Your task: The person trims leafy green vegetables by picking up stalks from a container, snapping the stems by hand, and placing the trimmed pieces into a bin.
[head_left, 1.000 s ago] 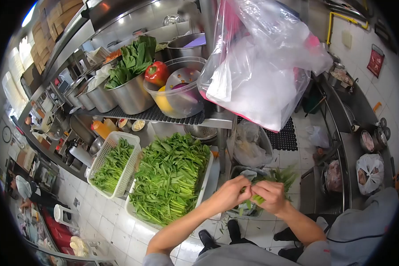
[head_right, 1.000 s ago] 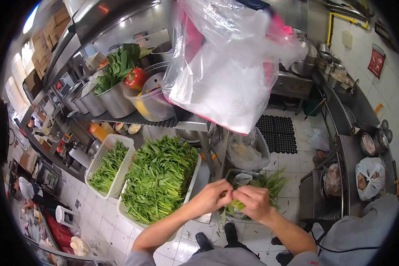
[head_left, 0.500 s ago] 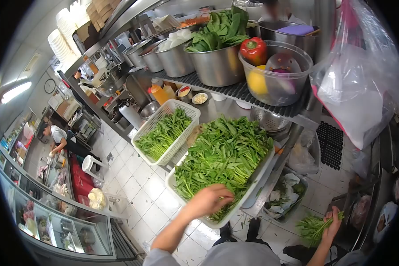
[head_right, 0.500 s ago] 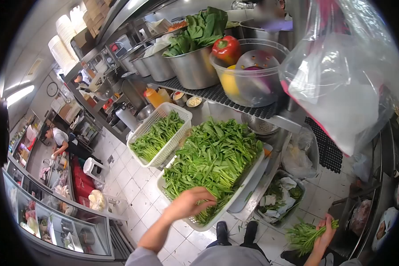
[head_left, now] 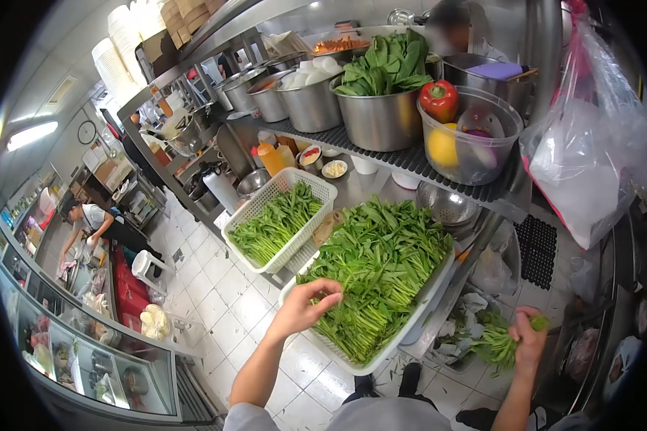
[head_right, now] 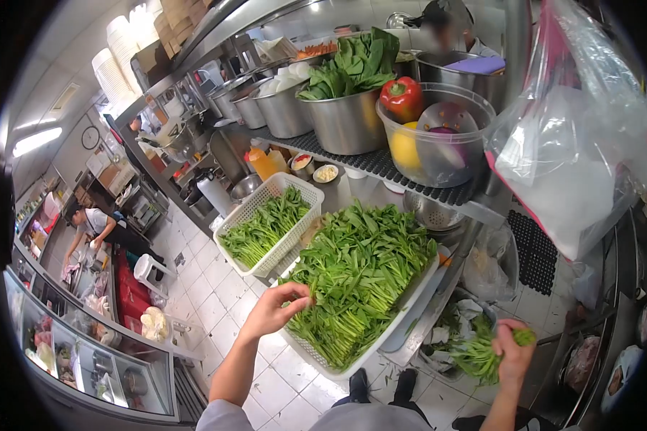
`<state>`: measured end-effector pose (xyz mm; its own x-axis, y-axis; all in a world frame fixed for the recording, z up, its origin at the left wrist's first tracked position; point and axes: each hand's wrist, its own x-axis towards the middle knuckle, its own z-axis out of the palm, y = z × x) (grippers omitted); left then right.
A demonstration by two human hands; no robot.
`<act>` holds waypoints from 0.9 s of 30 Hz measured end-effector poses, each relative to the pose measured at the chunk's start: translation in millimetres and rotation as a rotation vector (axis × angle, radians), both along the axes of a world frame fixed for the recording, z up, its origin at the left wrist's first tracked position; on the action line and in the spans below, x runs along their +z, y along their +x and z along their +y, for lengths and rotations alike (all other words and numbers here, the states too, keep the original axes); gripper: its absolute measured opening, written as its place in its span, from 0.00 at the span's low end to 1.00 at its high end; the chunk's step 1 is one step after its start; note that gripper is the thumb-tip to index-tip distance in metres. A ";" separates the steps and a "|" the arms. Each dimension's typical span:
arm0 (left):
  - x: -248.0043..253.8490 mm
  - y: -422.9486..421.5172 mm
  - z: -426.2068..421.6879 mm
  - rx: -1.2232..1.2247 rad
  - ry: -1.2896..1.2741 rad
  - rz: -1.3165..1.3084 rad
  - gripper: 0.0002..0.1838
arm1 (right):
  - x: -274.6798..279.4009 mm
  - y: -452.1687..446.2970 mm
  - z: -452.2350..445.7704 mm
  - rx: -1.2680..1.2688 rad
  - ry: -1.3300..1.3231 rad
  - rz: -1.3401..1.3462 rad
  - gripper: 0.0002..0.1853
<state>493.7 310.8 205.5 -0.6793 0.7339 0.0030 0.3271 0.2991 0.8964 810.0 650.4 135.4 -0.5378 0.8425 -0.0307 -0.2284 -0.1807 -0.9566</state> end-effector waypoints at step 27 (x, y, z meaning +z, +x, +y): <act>-53.1 -6.6 -34.2 -0.357 -0.583 0.763 0.11 | -24.1 -31.4 28.6 0.009 0.509 -0.675 0.22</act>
<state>487.2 276.6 152.4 -0.3873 0.9185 -0.0793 0.9049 0.3952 0.1581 778.5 679.0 111.3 -0.5470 0.8364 0.0340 0.4211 0.3100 -0.8524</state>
